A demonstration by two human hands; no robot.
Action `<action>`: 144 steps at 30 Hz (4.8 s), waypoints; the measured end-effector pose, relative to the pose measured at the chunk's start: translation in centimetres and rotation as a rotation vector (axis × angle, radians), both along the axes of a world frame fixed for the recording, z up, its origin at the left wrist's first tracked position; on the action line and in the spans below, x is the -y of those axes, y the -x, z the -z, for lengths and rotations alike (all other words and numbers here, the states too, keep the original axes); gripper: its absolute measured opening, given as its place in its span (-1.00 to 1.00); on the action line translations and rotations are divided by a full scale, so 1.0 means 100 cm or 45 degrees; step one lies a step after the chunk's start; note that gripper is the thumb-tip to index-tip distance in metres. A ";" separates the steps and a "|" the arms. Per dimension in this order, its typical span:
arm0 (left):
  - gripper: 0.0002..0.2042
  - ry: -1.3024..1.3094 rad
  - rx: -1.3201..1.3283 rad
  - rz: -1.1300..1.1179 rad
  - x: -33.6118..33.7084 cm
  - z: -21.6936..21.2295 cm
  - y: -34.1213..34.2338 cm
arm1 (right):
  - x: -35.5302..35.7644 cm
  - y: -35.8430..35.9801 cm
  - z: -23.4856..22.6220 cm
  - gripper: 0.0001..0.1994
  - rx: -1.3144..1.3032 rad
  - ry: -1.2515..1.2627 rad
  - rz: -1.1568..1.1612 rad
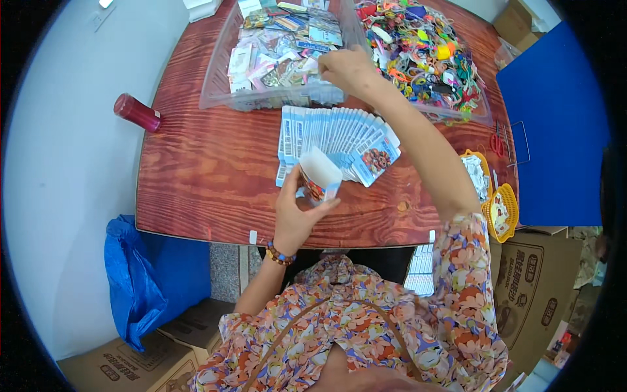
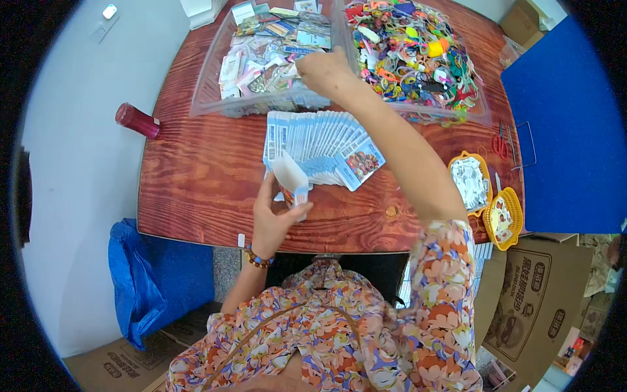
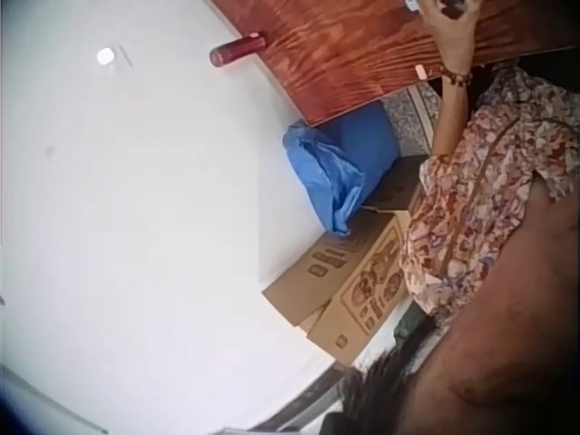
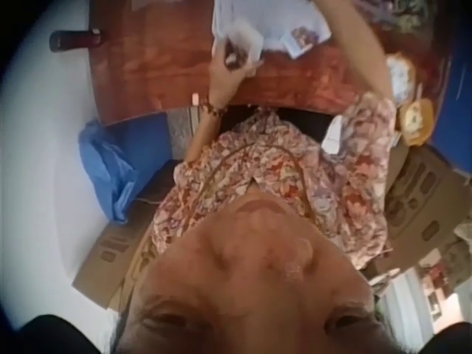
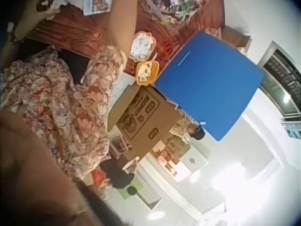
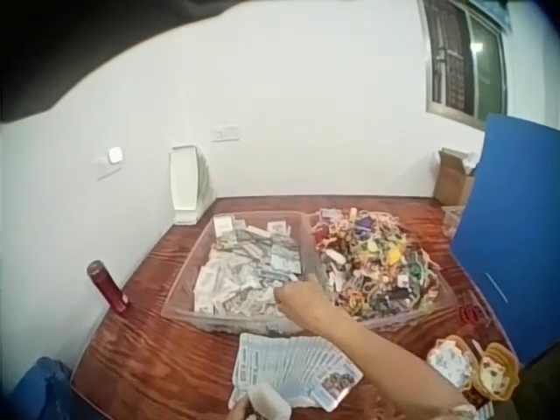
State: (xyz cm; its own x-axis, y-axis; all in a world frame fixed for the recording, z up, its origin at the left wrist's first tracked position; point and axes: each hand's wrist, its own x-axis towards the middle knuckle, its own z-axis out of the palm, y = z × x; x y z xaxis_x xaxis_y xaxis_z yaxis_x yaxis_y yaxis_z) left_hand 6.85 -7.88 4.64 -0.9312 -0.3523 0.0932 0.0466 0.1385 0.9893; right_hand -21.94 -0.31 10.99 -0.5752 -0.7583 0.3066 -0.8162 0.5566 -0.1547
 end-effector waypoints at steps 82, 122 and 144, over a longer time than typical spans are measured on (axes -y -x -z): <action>-0.16 0.927 -0.005 -0.088 0.030 0.012 0.023 | -0.086 -0.113 -0.022 -0.95 1.141 0.625 0.126; -0.20 0.681 -0.171 0.253 -0.023 -0.002 0.040 | -0.209 0.015 -0.009 -0.81 0.360 0.191 0.444; -0.23 1.047 -0.245 0.083 -0.056 -0.007 0.083 | -0.184 -0.081 -0.053 -0.89 1.263 0.411 0.051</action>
State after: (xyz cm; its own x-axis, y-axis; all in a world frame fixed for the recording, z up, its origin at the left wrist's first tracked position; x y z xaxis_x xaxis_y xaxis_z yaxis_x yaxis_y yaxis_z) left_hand -1.41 -2.25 5.35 -0.8891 -0.0493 0.4551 0.2364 0.8018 0.5488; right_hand -13.83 18.11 16.33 -0.7024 -0.6994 -0.1321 -0.2237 0.3932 -0.8918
